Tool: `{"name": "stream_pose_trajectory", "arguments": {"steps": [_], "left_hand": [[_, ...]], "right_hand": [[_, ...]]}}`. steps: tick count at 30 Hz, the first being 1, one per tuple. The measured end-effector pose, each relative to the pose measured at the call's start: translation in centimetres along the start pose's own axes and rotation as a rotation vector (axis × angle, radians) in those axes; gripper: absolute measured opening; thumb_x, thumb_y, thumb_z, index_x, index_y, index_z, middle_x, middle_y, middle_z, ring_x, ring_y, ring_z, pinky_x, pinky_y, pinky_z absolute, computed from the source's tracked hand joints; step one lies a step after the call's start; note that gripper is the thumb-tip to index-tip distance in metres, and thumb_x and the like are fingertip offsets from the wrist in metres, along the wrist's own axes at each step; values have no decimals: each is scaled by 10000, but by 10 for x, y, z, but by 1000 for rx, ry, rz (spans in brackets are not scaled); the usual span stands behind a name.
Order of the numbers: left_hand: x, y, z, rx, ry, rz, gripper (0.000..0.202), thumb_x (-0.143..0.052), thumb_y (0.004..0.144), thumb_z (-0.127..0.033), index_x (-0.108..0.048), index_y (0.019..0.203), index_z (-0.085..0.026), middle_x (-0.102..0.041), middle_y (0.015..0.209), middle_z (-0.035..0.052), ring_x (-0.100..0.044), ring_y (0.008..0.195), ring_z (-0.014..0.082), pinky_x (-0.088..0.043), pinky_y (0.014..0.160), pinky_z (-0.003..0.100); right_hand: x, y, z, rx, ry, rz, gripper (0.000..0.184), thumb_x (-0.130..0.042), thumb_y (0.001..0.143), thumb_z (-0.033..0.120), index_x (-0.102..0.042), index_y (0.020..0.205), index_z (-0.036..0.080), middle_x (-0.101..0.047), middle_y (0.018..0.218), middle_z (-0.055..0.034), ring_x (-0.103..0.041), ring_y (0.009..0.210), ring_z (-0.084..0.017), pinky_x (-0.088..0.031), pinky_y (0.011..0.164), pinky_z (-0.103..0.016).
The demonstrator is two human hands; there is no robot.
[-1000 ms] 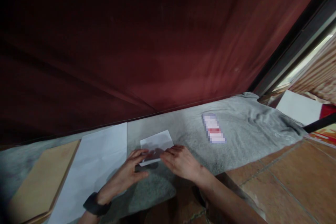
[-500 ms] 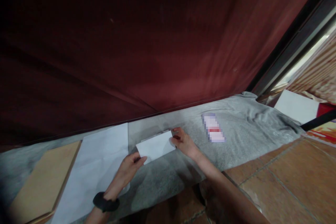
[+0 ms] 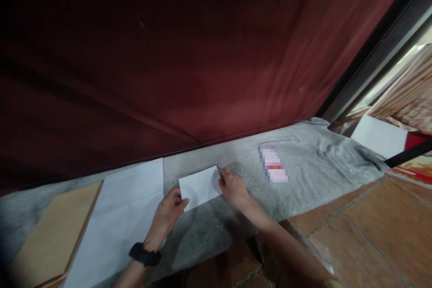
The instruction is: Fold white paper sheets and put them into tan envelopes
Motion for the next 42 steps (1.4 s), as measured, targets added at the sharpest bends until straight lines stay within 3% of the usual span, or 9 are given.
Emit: {"name": "stream_pose_trajectory", "arguments": {"steps": [5, 13, 26, 31, 34, 38, 42], "left_hand": [[1, 1, 1, 28, 85, -54, 308, -591, 844, -283, -542, 1140, -210, -654, 743, -26, -639, 636, 167, -399, 582, 266], [4, 2, -7, 49, 126, -84, 480, -565, 868, -228, -451, 1332, -190, -646, 747, -35, -648, 659, 169, -407, 626, 271], [7, 4, -2, 63, 186, -44, 476, -558, 872, -248, -490, 1336, -170, -668, 752, -18, -670, 692, 181, -430, 634, 281], [9, 2, -3, 83, 211, -45, 526, -575, 861, -247, -477, 1371, -165, -673, 780, -9, -671, 736, 188, -436, 672, 284], [10, 3, -4, 90, 206, -61, 524, -583, 858, -244, -492, 1369, -172, -675, 781, -7, -669, 748, 188, -435, 686, 284], [13, 10, -3, 89, 150, -87, 535, -571, 871, -236, -468, 1394, -183, -672, 759, -22, -656, 707, 176, -430, 667, 282], [19, 18, -9, -7, 53, -176, 528, -579, 870, -232, -470, 1383, -174, -669, 748, -23, -645, 696, 175, -447, 683, 293]], "right_hand": [[2, -4, 11, 28, -61, -2, 333, -441, 992, 213, -537, 1309, 183, -760, 994, -106, -729, 915, -227, -492, 823, -318], [0, 1, 15, 34, -95, -38, 300, -445, 997, 244, -555, 1272, 198, -764, 989, -89, -734, 928, -227, -493, 838, -309], [-10, 9, 11, -53, 14, -47, 187, -515, 975, 310, -648, 1021, 187, -752, 988, -87, -722, 942, -214, -485, 798, -271], [-11, 20, 4, -31, 178, -78, 122, -586, 908, 253, -658, 979, 184, -732, 960, -68, -694, 924, -190, -468, 746, -236], [-14, 27, 2, -12, 352, 13, 64, -594, 847, 199, -652, 822, 197, -681, 759, -5, -657, 759, -160, -417, 623, -217], [-18, 34, 0, -6, 665, 128, 123, -577, 796, 187, -589, 674, 184, -521, 540, 56, -529, 541, -115, -336, 515, -208], [-16, 40, -5, -20, 813, 63, 82, -579, 779, 199, -586, 698, 183, -484, 509, 73, -473, 481, -102, -339, 500, -211]]}}
Point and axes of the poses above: each hand's wrist, its own y-axis towards the middle knuckle, its own x-axis out of the back of the hand, z = x × y, the point moved 6 cm from there along y, towards the middle knuckle
